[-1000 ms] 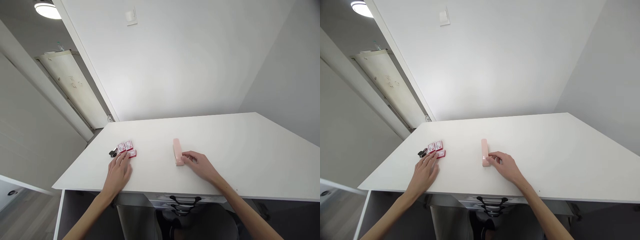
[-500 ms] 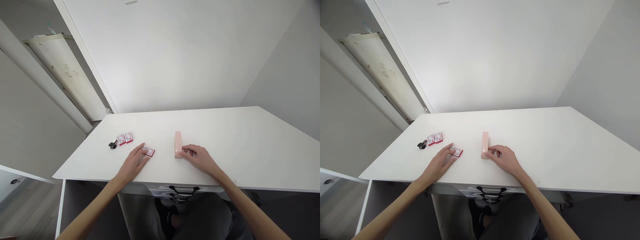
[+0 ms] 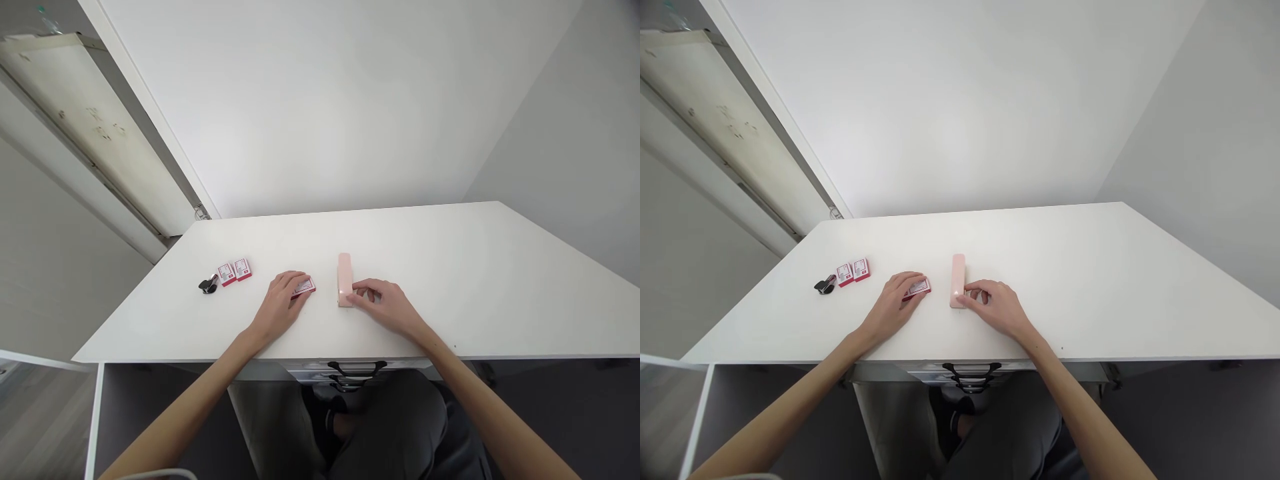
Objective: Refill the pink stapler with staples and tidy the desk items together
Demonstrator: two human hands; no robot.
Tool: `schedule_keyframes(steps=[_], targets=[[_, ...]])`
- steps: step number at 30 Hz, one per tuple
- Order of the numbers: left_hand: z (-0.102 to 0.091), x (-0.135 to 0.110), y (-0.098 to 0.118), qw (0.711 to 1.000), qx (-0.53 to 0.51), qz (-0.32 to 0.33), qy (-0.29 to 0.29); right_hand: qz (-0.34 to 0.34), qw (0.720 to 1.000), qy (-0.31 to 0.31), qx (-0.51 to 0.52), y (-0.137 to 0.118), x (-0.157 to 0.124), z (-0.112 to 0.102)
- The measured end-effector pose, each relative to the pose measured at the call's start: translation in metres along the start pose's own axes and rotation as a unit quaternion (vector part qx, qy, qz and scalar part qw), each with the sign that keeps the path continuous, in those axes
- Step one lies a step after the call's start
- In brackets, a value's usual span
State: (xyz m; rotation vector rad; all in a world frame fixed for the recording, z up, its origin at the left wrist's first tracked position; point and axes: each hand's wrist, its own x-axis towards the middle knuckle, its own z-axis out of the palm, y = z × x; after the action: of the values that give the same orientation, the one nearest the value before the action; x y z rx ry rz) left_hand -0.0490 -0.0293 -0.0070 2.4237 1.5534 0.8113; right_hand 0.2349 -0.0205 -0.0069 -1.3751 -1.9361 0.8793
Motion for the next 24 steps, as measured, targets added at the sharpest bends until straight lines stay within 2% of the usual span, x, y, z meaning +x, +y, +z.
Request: schedule_keyframes(steps=[3,7,17,24], targets=[[0.001,0.0,0.0,1.0,0.024,-0.012,0.015,0.002,1.0,-0.003,0.0,-0.001,0.0,-0.001],[-0.001,-0.001,0.002,0.999,0.039,-0.025,0.004,0.003,1.0,0.001,-0.005,-0.001,0.0,-0.001],[-0.013,0.002,0.017,0.991,0.006,0.044,-0.128,-0.007,1.0,-0.001,-0.006,0.002,0.001,0.0],[-0.011,0.005,0.026,0.984,-0.022,0.085,-0.158,-0.012,1.0,-0.011,-0.014,0.003,0.002,-0.001]])
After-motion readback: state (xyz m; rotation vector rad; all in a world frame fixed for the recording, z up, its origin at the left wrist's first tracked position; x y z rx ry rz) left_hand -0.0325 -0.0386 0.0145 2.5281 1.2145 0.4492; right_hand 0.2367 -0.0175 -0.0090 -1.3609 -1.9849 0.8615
